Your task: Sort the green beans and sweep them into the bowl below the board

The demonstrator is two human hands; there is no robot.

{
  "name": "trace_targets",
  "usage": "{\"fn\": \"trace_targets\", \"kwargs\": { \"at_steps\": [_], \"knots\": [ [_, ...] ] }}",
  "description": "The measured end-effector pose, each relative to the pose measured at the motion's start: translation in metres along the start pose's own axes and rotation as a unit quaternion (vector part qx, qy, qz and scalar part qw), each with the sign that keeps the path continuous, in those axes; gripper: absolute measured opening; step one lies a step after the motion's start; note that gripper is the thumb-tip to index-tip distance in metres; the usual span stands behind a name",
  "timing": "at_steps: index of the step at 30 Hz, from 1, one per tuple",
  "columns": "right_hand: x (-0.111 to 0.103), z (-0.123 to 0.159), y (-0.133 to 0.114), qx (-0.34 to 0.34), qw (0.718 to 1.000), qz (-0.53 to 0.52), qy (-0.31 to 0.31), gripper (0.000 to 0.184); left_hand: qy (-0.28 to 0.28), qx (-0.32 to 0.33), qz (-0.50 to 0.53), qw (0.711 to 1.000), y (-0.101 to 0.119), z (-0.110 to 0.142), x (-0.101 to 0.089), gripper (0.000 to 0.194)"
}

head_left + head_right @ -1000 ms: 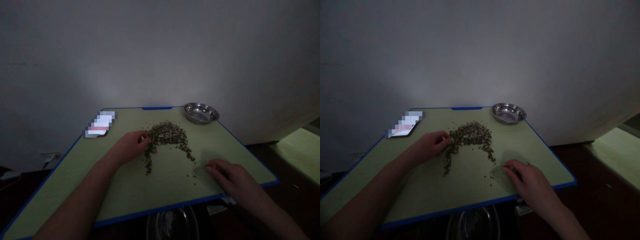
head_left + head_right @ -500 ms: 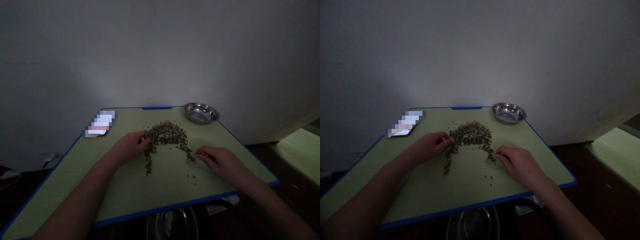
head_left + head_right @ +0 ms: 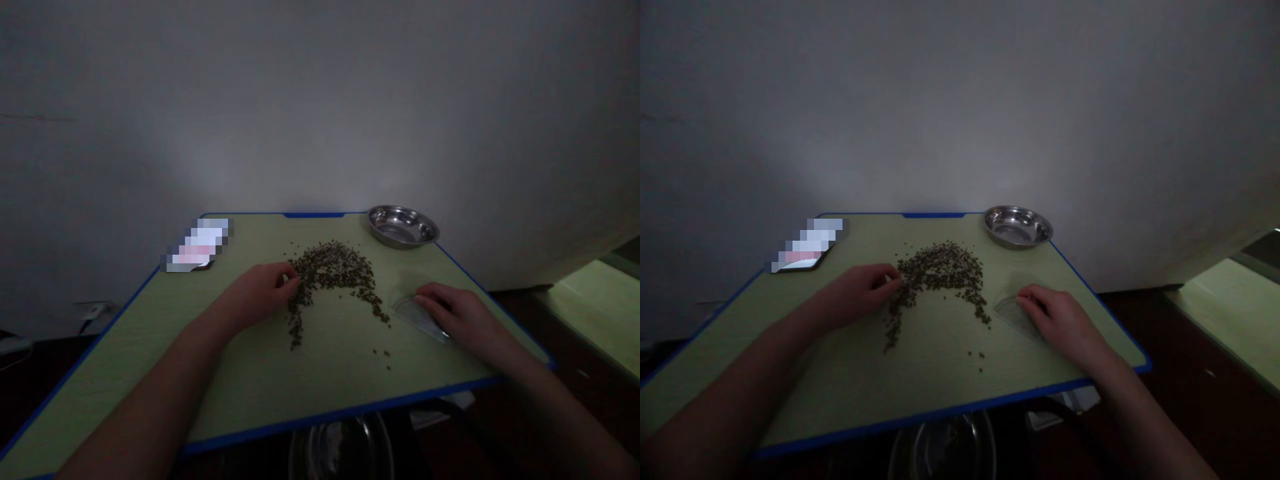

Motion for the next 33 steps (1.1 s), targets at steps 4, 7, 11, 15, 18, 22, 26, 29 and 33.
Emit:
{"fn": "trace_targets", "kwargs": {
  "at_steps": [4, 7, 11, 15, 18, 22, 26, 29, 33],
  "knots": [
    [0.009, -0.001, 0.003, 0.008, 1.000, -0.022, -0.013, 0.028, -0.003, -0.001, 0.005, 1.000, -0.001, 0.000, 0.002, 0.031],
    [0.012, 0.000, -0.002, 0.011, 0.999, -0.024, -0.019, 0.028, -0.007, 0.001, 0.003, 1.000, -0.001, 0.000, 0.003, 0.032],
    [0.016, 0.002, -0.012, -0.004, 0.999, -0.026, -0.035, 0.028, -0.012, 0.002, -0.005, 1.000, 0.000, 0.000, 0.003, 0.033],
    [0.011, 0.003, -0.020, -0.021, 0.999, -0.019, -0.040, 0.026, -0.017, -0.002, -0.009, 1.000, 0.001, 0.000, 0.003, 0.033],
    [0.002, 0.006, -0.019, -0.018, 0.999, -0.018, -0.019, 0.027, -0.016, 0.000, -0.009, 1.000, 0.001, 0.000, 0.003, 0.033],
    [-0.002, 0.016, -0.009, 0.004, 1.000, -0.020, 0.003, 0.026, -0.010, 0.005, -0.010, 1.000, 0.002, 0.000, 0.003, 0.032],
    [0.006, 0.029, -0.005, 0.023, 0.999, -0.026, -0.002, 0.026, -0.013, 0.006, -0.012, 1.000, 0.002, 0.001, 0.004, 0.032],
    [0.012, 0.033, -0.009, 0.021, 0.999, -0.033, -0.014, 0.027, -0.020, 0.004, -0.012, 1.000, 0.003, 0.001, 0.005, 0.033],
    [0.006, 0.028, -0.012, 0.015, 0.999, -0.034, 0.009, 0.026, -0.020, 0.000, -0.008, 1.000, 0.002, 0.001, 0.004, 0.032]
  ]
}}
Point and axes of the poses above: each hand's wrist, its own z-axis away from the middle knuckle, its own x-axis out of the palm, y = z × x, the point moved 9 cm from there along -z, towards the middle knuckle, and after that the axes turned 12 degrees about -z, right-handed, at the moved point
